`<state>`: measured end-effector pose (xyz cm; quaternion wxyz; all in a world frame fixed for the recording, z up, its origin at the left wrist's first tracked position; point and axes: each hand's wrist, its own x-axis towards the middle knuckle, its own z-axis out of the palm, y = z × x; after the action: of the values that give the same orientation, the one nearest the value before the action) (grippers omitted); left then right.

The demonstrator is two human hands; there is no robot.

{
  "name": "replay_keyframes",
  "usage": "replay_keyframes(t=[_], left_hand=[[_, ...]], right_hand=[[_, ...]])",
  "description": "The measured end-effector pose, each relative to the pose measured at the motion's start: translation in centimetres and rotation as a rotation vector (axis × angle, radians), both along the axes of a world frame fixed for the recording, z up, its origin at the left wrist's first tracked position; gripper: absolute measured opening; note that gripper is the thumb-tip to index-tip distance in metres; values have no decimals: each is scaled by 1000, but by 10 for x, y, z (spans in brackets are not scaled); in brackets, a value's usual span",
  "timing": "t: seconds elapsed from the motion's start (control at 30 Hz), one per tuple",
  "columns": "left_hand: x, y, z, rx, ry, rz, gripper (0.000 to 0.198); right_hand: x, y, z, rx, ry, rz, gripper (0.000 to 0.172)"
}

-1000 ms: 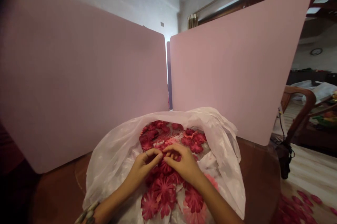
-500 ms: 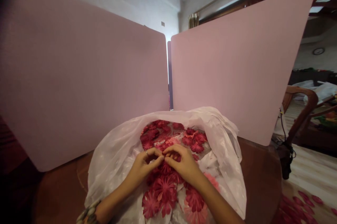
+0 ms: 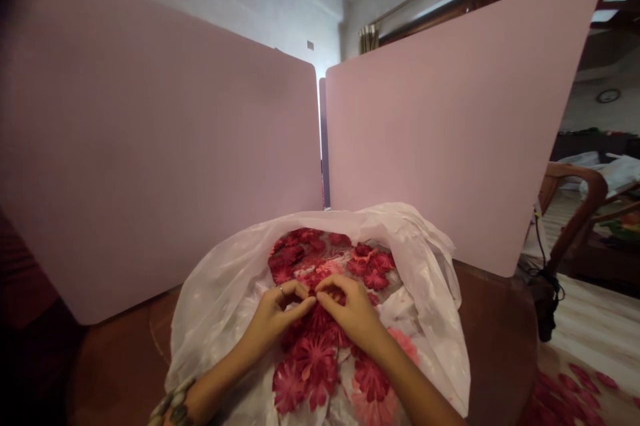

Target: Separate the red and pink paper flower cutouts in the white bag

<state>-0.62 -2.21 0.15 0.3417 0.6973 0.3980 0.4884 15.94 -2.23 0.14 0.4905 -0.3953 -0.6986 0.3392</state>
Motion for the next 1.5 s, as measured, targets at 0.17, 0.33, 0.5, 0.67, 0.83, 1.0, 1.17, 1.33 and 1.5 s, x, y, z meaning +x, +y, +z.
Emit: replay_keyframes(t=[0.17, 0.33, 0.5, 0.67, 0.83, 1.0, 1.17, 1.33, 1.5], left_hand=[[-1, -1, 0, 161, 109, 50, 20], [-2, -2, 1, 218, 125, 45, 16], [-2, -4, 1, 212, 103, 66, 16], [-3, -4, 3, 224, 67, 116, 16], [-3, -4, 1, 234, 82, 91, 15], [-3, 2, -4, 118, -71, 162, 18], [-9, 12, -5, 21, -251, 302, 23], [-14, 16, -4, -13, -395, 316, 26], [-12, 13, -3, -34, -336, 267, 24]], right_hand=[[-2, -1, 1, -196, 91, 25, 33], [-4, -4, 3, -308, 167, 129, 39], [-3, -2, 4, -299, 177, 106, 37], [-2, -3, 7, -302, 148, 53, 37], [-3, -7, 8, -391, 178, 178, 38], [-3, -3, 5, -396, 197, 163, 25], [-2, 2, -1, -422, 172, 144, 15], [-2, 2, 0, -418, 176, 136, 19], [-3, -2, 5, -369, 277, 93, 42]])
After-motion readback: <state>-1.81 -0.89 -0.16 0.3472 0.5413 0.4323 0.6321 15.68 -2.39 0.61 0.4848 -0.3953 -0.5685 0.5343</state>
